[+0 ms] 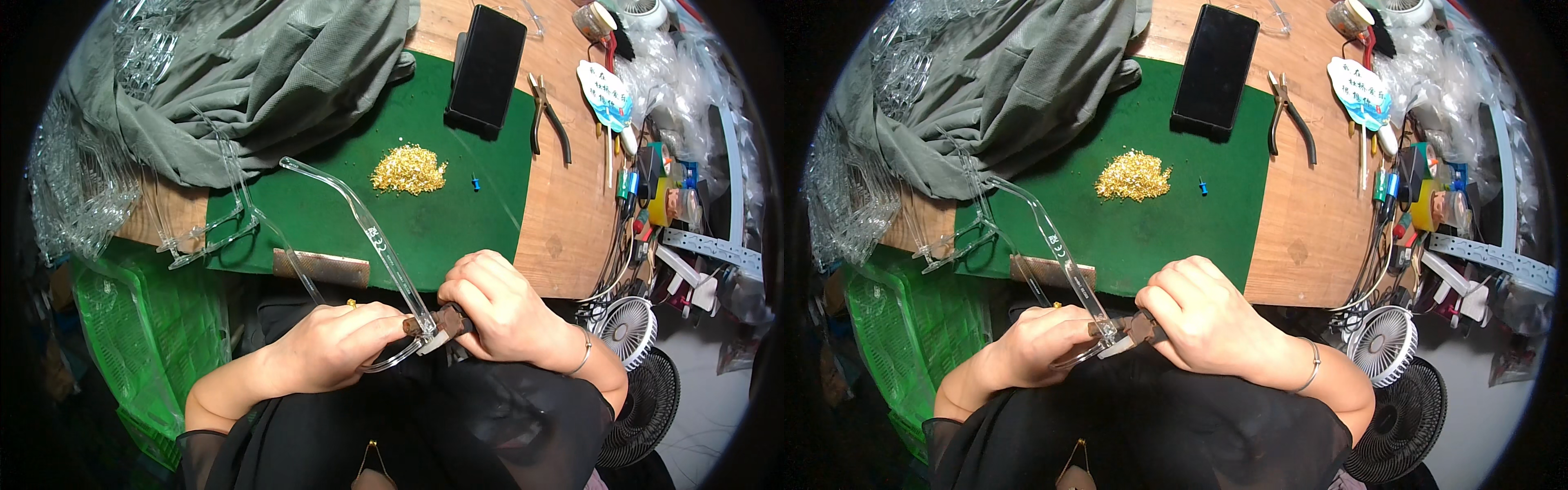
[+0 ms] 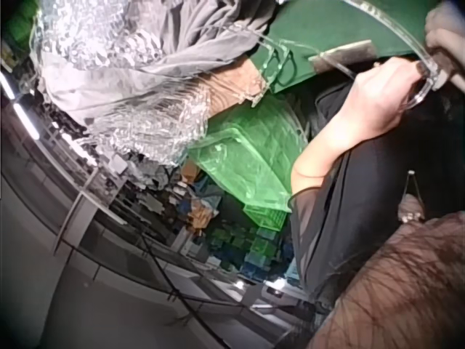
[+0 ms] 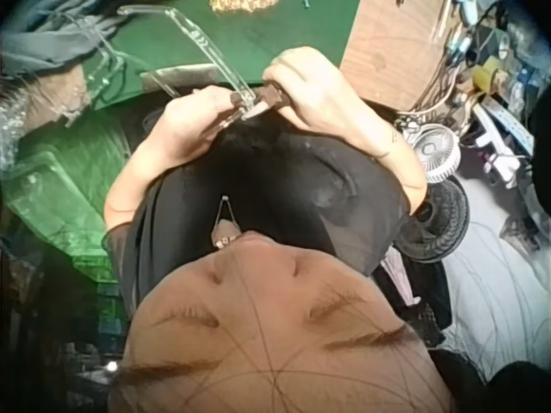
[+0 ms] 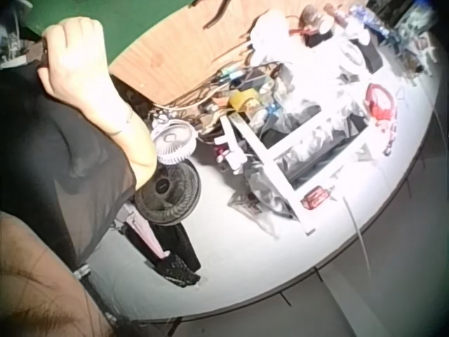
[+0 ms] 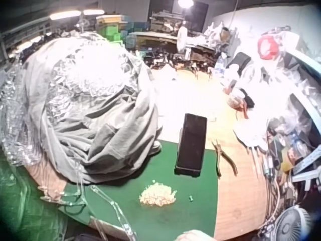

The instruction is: The person assembles a pair of clear eyeglasses by inserting small gold-colored components into the frame using pliers. They repeatedly adjust the frame and components, occasionally picking up additional parts from the table.

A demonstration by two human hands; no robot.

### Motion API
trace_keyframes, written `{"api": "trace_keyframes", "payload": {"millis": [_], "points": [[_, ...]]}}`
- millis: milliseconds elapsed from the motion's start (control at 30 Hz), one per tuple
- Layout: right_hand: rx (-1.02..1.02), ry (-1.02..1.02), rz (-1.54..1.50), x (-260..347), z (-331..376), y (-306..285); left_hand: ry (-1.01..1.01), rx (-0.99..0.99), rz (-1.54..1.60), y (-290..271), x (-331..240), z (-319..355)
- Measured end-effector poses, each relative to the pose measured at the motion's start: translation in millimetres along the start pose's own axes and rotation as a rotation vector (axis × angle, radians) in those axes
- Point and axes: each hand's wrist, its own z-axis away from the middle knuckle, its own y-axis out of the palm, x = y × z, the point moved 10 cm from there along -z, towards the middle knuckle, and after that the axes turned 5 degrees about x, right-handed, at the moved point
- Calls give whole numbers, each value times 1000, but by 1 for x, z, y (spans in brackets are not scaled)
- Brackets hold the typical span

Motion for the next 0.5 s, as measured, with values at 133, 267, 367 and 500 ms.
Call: {"api": "trace_keyframes", "payload": {"millis": [133, 267, 367, 500], "points": [[-43, 4, 60, 0, 1, 1, -6, 30, -25, 3, 0, 1], [-7, 34, 103, -5, 7, 10, -20, 63, -27, 10, 3, 4], [28, 56, 107, -8, 7, 13, -15, 43, 70, 10, 7, 6], [51, 52, 18, -6, -1, 5, -32, 8, 144, 4, 6, 4]]}}
